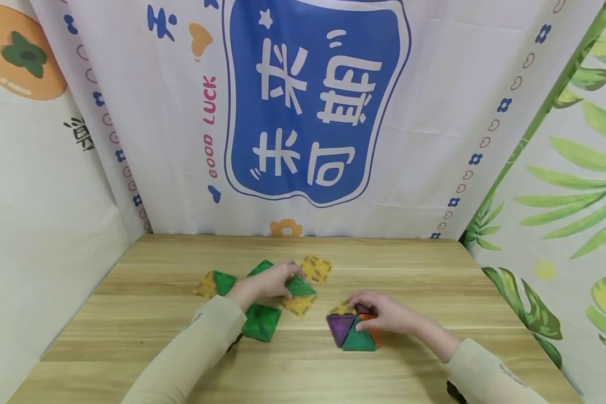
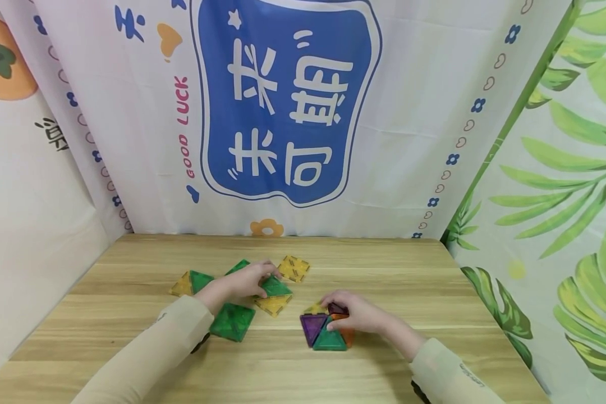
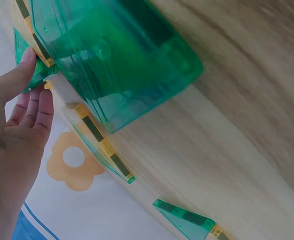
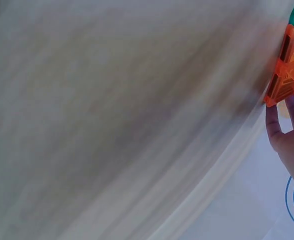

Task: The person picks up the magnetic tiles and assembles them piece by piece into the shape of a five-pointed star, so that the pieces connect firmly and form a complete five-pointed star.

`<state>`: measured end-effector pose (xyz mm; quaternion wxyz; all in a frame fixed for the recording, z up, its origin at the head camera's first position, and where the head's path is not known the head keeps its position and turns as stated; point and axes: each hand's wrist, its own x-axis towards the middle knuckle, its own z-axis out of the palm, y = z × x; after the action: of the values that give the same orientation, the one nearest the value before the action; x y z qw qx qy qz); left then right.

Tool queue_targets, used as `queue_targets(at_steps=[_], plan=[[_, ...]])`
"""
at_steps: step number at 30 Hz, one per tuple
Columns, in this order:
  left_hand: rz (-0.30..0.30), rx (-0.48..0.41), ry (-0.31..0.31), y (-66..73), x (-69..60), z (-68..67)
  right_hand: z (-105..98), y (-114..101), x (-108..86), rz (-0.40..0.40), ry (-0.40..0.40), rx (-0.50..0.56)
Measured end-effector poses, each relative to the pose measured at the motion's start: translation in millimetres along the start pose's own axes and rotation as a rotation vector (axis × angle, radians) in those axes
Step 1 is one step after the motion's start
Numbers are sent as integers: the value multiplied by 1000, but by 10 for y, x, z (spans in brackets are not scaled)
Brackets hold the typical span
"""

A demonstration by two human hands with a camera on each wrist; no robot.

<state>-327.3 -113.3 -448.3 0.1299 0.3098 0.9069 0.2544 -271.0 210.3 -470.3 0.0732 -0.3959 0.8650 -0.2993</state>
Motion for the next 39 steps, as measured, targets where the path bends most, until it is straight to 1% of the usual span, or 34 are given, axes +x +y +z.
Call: queue_targets(at_steps=[4,9,13,16,19,23,24,26,30,33,39], plan=[[39,0,27,-20,23,5,27,-46,31,-7,-5,-20],[58,-8,50,-57,46,18,60,-88,67,-15,-18,-24],[52,-18,63,-54,43,9,84,-105,85,-49,-43,-5],[22,-33,79,-32,36,-20,96,-113,89,-69,-66,-1],[-8,-70,105,6,39,-70,102,-125,94,-77,-85,2],[-8,-103,147,62,67,-151,98,-123,118,-72,-87,22],[-10,-105,154,80,75,-172,93,-117,126,-58,-84,36],[-13,-114,166,119,89,-206,72,-109,138,-30,-61,69],[-13,-142,179,236,123,-270,5,-75,164,31,25,123],[2,-165,198,337,157,-305,-58,-41,192,71,90,148],[7,-263,220,554,210,-311,-141,11,292,168,195,189]])
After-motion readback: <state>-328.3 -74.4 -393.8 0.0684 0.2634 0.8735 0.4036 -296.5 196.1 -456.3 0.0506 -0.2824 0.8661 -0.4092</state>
